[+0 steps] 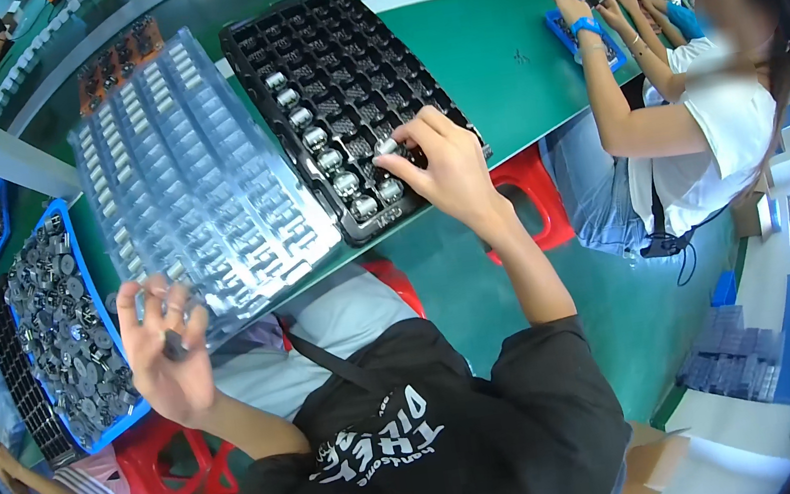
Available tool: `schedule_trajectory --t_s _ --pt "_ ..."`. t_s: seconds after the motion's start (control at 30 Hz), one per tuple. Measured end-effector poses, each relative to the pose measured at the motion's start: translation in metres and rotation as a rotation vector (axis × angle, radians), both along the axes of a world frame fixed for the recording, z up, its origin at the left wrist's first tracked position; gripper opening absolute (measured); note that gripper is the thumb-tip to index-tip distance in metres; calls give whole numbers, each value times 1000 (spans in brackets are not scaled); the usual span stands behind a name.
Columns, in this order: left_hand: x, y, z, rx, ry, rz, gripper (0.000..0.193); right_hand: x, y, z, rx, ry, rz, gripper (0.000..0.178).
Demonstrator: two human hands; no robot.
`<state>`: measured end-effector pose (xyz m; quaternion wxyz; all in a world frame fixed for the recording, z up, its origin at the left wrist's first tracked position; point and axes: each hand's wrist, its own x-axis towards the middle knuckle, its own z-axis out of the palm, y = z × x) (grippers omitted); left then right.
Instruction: Assembling electronic components by manually inserting small cylindrical parts into plastic bases at a factory workstation.
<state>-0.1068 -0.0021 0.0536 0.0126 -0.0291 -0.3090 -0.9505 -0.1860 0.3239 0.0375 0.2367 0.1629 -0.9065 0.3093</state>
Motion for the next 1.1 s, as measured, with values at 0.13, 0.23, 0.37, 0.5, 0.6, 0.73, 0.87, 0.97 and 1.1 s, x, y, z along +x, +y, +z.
schedule_trajectory --t_s 0.13,0.23,0.37,0.5,0.6,0.73,0.87,0.97,1.1 --pt "-6 6 -2 245 -7 3 56 -3 -2 -10 31 44 19 23" --pt "-7 13 0 373 96 -18 60 0 -1 -11 105 33 12 25" --pt "-8 15 -3 335 67 59 55 0 0 -12 172 65 16 26" --pt "-3 13 2 237 26 137 34 3 -5 -12 181 68 10 25" --pt "-2 4 -1 284 244 -40 16 0 -4 -6 308 123 10 25" --pt "2 -6 -8 266 459 -201 16 -3 -2 -6 297 120 -5 18" --pt "0 -9 -5 110 225 42 43 -1 -5 1 219 55 46 16" --pt "7 -14 -1 64 172 164 50 -4 -2 4 276 -8 159 16" --pt "18 -34 -9 13 176 249 42 -3 -3 4 179 -104 223 11"
